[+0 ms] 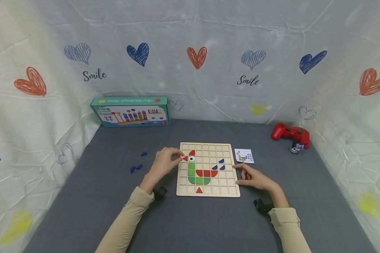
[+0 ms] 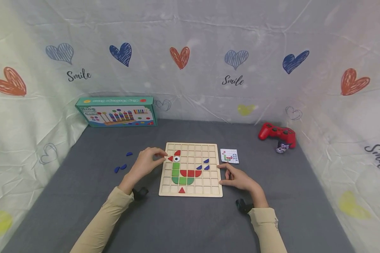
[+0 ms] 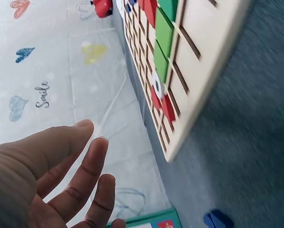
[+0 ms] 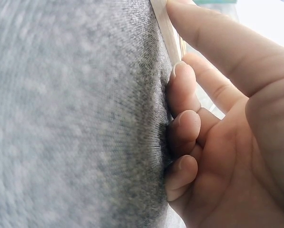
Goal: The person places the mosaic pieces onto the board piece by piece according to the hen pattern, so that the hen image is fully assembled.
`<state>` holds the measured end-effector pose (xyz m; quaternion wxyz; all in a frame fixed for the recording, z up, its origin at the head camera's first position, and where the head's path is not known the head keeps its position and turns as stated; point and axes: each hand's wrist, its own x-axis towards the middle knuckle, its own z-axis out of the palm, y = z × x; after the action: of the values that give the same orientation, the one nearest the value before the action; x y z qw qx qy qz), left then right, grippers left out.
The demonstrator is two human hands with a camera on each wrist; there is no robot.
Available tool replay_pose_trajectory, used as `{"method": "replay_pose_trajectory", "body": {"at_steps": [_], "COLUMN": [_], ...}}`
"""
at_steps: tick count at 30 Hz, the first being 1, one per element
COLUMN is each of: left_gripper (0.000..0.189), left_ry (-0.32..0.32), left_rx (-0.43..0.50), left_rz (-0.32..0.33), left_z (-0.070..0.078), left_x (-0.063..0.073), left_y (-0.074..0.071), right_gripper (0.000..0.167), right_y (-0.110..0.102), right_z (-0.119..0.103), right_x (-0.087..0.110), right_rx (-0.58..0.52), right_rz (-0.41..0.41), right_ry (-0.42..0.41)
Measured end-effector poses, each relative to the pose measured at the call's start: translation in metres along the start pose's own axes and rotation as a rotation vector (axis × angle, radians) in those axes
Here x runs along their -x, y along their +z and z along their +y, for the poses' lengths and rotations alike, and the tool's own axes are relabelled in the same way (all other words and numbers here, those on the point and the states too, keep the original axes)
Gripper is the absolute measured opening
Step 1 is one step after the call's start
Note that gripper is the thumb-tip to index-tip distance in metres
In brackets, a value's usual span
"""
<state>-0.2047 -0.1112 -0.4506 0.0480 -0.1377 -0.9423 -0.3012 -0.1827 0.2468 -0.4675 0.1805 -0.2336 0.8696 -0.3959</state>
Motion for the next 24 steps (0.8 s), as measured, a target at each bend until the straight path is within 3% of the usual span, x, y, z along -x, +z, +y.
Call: {"method": "replay_pose_trajectory", "body": {"at_steps": [12, 19, 24], "left_gripper": [0.014, 0.017, 0.018], "left_ry": [-0.066, -0.085, -0.109], "left_rx": [-0.071, -0.121, -0.13], "left_rz": [0.038, 0.018, 0.007], "left_z": [-0.04, -0.071, -0.088], "left_x": [0.015, 0.03, 0.047], "left_y": [-0.027, -0.047, -0.059], "right_gripper": [0.055, 0.056, 0.056], "right_y": [-0.001, 0.007, 0.006], "right_z": [-0.001, 0.035, 0.038], "right_x": [0.0, -0.009, -0.009], "right_rx": [0.008, 0.031, 0.005], "right_rz": [0.002, 0.024, 0.026], "right_ry": [-0.009, -0.016, -0.028]}}
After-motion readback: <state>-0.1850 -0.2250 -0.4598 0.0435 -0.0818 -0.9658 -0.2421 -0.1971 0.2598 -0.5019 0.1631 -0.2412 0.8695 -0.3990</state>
